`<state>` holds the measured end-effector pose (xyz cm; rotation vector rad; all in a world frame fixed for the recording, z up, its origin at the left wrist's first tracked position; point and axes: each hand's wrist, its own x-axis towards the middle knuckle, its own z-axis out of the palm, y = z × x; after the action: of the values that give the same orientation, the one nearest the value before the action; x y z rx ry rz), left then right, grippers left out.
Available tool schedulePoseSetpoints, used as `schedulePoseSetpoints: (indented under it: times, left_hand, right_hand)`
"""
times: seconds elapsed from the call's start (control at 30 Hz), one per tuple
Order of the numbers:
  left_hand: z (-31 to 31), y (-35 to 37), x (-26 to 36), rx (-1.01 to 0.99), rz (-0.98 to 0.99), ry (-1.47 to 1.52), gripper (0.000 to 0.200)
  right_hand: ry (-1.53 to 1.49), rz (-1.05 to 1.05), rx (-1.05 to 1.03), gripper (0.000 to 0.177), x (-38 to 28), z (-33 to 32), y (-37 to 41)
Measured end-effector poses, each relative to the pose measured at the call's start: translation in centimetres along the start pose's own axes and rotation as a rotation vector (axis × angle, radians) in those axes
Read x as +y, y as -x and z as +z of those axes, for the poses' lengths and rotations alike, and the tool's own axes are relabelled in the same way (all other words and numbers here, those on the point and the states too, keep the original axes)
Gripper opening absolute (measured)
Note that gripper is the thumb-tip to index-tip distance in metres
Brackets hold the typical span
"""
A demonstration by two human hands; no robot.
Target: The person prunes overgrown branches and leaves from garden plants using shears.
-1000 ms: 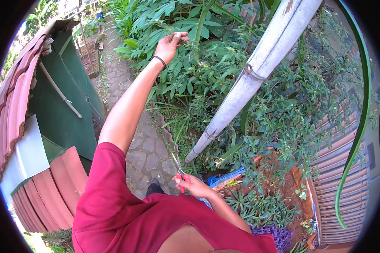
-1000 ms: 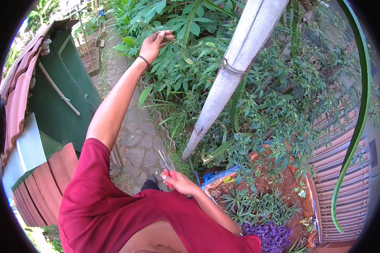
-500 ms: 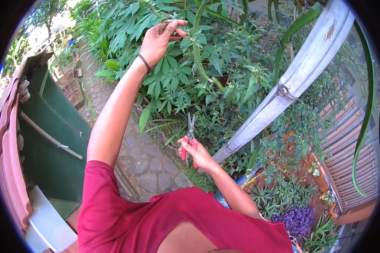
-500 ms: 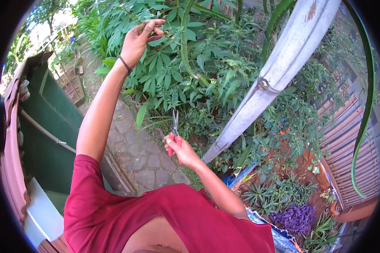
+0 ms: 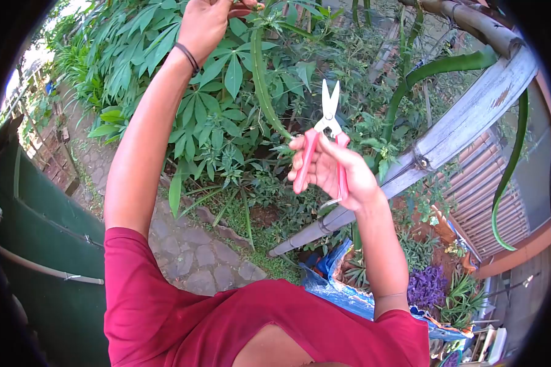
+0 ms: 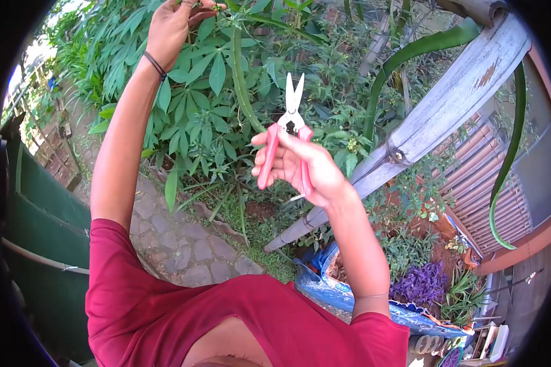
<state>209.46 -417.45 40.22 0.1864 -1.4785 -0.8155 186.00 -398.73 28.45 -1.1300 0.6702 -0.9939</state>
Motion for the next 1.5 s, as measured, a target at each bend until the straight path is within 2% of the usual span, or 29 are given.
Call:
schedulePoseSetpoints:
  times: [0.2,0.37,0.43,0.57,0.63,0.83,0.93,1.03,1.1,1.27,1.33,1.5]
  left_hand:
    - [0.9,-3.4,-1.5,-0.049,0.074,0.056,0.037]
    - [1.9,-2.8,-1.4,-0.001,0.067,0.091,0.037]
    - [2.1,-2.0,-0.9,-0.013,0.103,0.097,0.037]
    - [3.1,-0.6,0.7,0.02,0.065,0.072,0.035]
    - [3.1,-0.6,0.5,-0.002,0.101,0.087,0.035]
    - [4.0,0.5,1.7,-0.045,0.142,0.085,0.035]
    - [4.4,1.0,3.0,-0.076,0.133,0.061,0.035]
    - [4.3,1.3,3.1,-0.134,0.169,0.063,0.036]
    - [4.1,1.0,2.7,-0.112,0.203,0.075,0.036]
    - [4.2,1.7,3.0,-0.06,0.167,0.075,0.035]
    - [4.2,2.0,3.0,-0.052,0.168,0.078,0.034]
    - [3.8,2.8,3.1,-0.025,0.173,0.078,0.033]
  right_hand:
    - [0.001,0.164,0.425,0.04,-1.0,-5.0,-4.5]
    - [0.104,0.347,0.397,0.046,-1.2,-6.1,-5.1]
    - [0.102,0.295,0.542,0.046,-1.8,-5.3,-5.3]
    - [0.124,0.33,0.512,0.042,-2.0,-5.3,-5.4]
    - [0.135,0.294,0.585,0.038,-2.3,-5.1,-5.6]
    - [0.017,0.213,0.507,0.025,-3.1,-5.8,-6.9]
    - [0.001,0.224,0.488,0.025,-3.6,-5.6,-7.4]
    - [0.023,0.222,0.559,0.025,-3.4,-5.2,-7.4]
    - [0.012,0.224,0.508,0.025,-3.2,-5.7,-7.3]
    - [0.043,0.257,0.523,0.026,-2.9,-5.9,-7.0]
    - [0.082,0.183,0.59,0.027,-3.0,-5.7,-7.2]
    - [0.101,0.193,0.598,0.026,-2.7,-6.6,-7.5]
